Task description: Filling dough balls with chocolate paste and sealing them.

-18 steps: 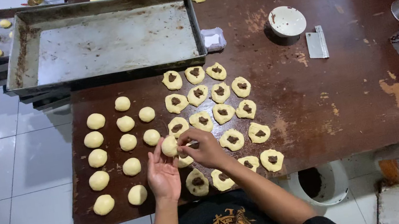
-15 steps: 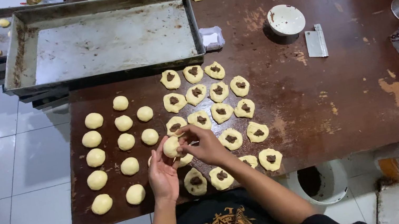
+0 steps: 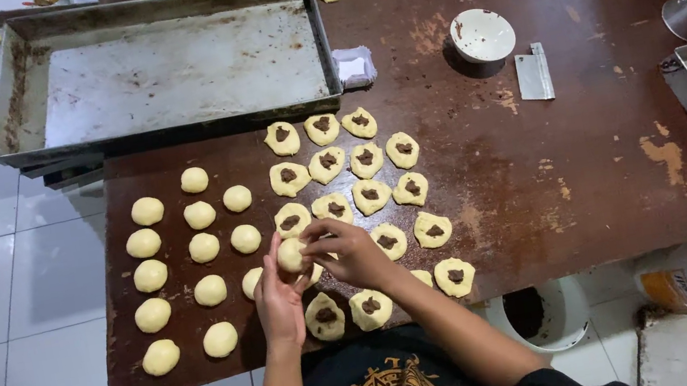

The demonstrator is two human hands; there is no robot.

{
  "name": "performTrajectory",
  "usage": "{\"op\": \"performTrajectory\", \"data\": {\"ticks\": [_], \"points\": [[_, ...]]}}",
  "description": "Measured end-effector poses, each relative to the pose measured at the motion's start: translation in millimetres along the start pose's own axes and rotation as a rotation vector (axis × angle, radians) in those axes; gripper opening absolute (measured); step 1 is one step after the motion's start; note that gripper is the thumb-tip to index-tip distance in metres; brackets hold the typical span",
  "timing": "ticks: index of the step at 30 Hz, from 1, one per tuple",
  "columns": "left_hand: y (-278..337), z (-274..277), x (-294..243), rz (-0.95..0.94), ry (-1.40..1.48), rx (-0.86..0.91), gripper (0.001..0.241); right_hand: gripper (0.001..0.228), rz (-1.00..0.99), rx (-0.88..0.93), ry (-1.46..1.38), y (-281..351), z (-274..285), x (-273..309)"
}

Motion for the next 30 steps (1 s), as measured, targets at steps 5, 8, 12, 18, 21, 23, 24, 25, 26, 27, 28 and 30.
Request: {"op": "performTrajectory", "data": {"ticks": [5,8,12,18,21,23,24,25,26,27,28,30], "points": [[0.2,-4.9,-3.5,-0.126,-0.183,0.096,0.060,0.011,-0.101,0.009,-0.173,5.4,-9.7,-10.2],[0.2,-2.9,-5.9,-0.126,-0.011,0.082,0.057,0.011,-0.148,-0.004,-0.195,7.0,-13.0,-9.9],[-14.0,26.6,6.4,-0.096,0.028,0.007,0.051,0.015,-0.090,0.015,-0.103,-6.4,-1.6,17.9],[-10.6,27.5,-4.0,-0.098,-0.008,0.000,0.047,0.014,-0.258,-0.050,-0.217,-9.2,-14.4,13.8],[-10.1,29.1,-4.8,-0.091,0.040,-0.012,0.047,0.014,-0.396,-0.081,-0.351,-9.2,-15.1,22.8],[-9.0,26.3,-5.4,-0.090,0.085,-0.027,0.049,0.014,-0.400,-0.089,-0.337,-10.2,-17.6,24.3],[-8.5,25.2,-5.7,-0.093,0.131,-0.043,0.051,0.014,-0.401,-0.094,-0.325,-10.7,-18.9,25.0],[-9.8,25.8,-5.0,-0.092,0.133,-0.042,0.051,0.014,-0.400,-0.094,-0.321,-12.1,-19.8,27.5],[-11.1,26.6,-4.8,-0.123,0.128,-0.053,0.053,0.018,-0.349,-0.073,-0.258,-13.9,-20.6,31.0],[-11.5,27.7,-4.6,-0.152,0.121,-0.065,0.055,0.023,-0.300,-0.053,-0.194,-14.7,-21.5,35.0],[-9.2,24.4,-7.7,-0.150,0.122,-0.064,0.055,0.023,-0.301,-0.053,-0.192,-16.7,-20.5,38.7],[-5.2,18.4,-14.3,-0.116,0.179,-0.039,0.053,0.022,-0.443,-0.068,-0.304,-20.1,-20.3,43.5]]}}
Point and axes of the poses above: each hand's wrist, its own y-axis away from the middle knuckle, its own z-axis out of the back of the hand, x = y × z, the point moved 2 cm from there along -y, towards the middle knuckle, and after that the axes turned 11 degrees about y, right-handed, at the moved point
